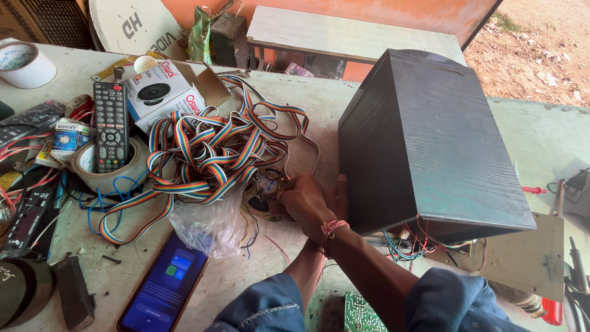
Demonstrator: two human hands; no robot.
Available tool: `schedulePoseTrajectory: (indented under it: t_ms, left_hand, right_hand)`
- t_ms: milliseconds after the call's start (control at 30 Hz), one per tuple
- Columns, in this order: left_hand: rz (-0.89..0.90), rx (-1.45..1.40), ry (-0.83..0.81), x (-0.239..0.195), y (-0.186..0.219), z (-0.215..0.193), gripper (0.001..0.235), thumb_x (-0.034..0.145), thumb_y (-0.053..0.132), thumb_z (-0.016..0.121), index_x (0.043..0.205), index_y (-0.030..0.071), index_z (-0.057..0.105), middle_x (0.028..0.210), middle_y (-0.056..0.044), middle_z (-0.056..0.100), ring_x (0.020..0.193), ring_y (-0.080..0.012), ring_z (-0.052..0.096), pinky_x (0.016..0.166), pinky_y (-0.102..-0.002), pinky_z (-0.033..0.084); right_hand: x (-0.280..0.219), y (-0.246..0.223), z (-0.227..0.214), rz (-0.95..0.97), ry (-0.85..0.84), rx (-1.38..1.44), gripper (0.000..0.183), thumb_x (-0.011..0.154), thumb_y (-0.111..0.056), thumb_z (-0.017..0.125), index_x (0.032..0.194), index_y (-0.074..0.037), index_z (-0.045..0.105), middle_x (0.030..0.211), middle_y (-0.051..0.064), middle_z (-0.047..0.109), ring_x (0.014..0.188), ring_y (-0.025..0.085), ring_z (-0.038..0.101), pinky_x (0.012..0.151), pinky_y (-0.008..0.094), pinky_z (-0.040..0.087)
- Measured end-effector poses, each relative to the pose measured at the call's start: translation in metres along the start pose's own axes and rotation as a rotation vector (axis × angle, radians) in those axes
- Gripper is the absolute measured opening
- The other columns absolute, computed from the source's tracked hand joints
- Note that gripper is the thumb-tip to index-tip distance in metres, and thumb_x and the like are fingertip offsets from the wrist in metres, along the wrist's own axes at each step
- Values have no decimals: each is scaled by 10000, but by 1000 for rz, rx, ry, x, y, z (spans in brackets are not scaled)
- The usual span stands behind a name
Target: The person uses a soldering iron to work on a green circuit board with a heatsink, then places the board down and manipulates a black speaker enclosure and its internal wiring. The person adjusts the enclosure position and handles wires connected to a transformer inside.
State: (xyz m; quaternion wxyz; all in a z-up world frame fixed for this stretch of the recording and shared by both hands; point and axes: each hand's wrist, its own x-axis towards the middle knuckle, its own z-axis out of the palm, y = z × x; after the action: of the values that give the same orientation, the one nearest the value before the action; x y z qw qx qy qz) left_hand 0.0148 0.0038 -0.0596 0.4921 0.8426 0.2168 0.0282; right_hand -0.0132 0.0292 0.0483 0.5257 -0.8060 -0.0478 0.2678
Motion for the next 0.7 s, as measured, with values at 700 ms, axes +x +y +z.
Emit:
schedulePoseTrajectory:
  t_ms: [700]
  left_hand:
    - [-48,-36,-58,16,-9,12,796,1071,597,225,1167,-20,719,1095,-280,719,1180,-401,624,1091,-451,391]
  right_hand:
    - [-7,-36,-1,-473,153,-822,236,931,-277,659,1048,-74,633,1068,151,654,972,383,686,792,518,549]
